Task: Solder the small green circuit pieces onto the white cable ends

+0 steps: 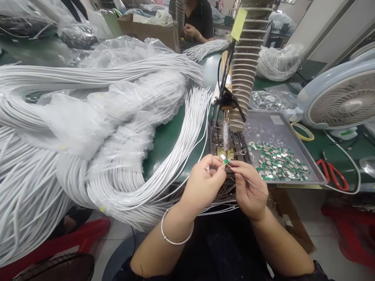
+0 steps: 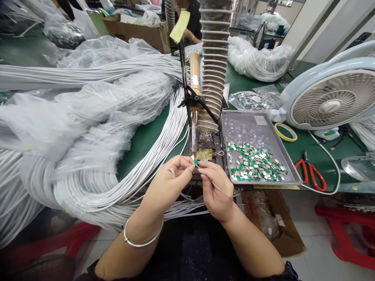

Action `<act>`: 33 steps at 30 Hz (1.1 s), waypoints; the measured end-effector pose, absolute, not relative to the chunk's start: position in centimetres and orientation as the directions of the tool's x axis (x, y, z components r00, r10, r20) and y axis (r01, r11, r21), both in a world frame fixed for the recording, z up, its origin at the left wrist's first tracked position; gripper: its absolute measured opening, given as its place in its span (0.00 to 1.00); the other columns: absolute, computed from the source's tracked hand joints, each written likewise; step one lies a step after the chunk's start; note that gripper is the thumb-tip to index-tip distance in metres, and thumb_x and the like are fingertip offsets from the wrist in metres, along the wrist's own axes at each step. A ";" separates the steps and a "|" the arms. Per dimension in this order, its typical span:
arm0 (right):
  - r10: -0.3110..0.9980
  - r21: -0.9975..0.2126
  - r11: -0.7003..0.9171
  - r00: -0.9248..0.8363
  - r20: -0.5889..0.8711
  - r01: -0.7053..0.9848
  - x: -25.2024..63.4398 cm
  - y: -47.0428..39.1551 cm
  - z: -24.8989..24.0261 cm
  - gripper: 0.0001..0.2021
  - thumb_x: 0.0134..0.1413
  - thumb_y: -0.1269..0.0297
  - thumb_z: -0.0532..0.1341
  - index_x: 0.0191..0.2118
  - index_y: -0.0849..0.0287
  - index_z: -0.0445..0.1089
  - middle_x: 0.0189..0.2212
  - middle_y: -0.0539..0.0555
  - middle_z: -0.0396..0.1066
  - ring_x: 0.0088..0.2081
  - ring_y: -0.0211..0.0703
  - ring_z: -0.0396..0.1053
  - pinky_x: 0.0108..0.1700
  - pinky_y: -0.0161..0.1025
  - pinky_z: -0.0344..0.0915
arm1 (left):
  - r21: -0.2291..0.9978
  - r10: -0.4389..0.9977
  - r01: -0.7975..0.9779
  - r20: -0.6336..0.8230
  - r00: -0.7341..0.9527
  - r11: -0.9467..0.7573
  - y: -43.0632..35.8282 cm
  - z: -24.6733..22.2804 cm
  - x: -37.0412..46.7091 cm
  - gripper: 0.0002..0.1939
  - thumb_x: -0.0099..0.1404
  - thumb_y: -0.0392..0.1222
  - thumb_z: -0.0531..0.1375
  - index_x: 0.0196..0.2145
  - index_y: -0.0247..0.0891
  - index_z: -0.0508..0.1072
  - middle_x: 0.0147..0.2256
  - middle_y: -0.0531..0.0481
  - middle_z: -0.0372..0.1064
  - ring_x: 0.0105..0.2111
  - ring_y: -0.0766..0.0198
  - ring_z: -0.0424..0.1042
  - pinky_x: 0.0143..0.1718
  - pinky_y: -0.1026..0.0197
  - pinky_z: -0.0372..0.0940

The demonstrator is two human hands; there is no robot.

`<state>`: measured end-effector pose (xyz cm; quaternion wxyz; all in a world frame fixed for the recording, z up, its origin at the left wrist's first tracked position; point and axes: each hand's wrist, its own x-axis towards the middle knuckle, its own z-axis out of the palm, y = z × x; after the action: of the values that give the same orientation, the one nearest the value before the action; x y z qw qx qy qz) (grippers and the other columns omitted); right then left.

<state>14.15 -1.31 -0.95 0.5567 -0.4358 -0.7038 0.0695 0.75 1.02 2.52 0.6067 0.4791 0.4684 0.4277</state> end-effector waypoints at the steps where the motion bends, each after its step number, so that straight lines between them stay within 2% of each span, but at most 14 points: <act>1: 0.686 -0.577 0.615 -0.003 0.727 0.537 14.1 -1.2 -0.8 0.12 0.55 0.77 0.55 0.41 0.56 0.69 0.39 0.56 0.74 0.43 0.44 0.73 0.44 0.45 0.72 | 0.982 0.968 -0.072 -0.157 0.195 0.173 1.1 2.6 0.7 0.03 0.57 0.35 0.56 0.26 0.36 0.64 0.36 0.52 0.66 0.25 0.74 0.62 0.24 0.67 0.56; 33: 0.658 -0.543 0.619 0.002 0.753 0.568 13.7 -0.6 -0.4 0.12 0.54 0.77 0.56 0.41 0.56 0.70 0.38 0.55 0.74 0.42 0.43 0.73 0.44 0.45 0.71 | 0.984 0.976 -0.094 -0.131 0.175 0.149 1.2 3.4 0.7 0.05 0.57 0.36 0.57 0.25 0.37 0.64 0.37 0.51 0.65 0.26 0.74 0.63 0.25 0.68 0.57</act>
<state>13.73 -0.58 -0.38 0.5585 -0.4347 -0.7053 0.0405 0.74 1.24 3.43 0.6002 0.4765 0.4629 0.4455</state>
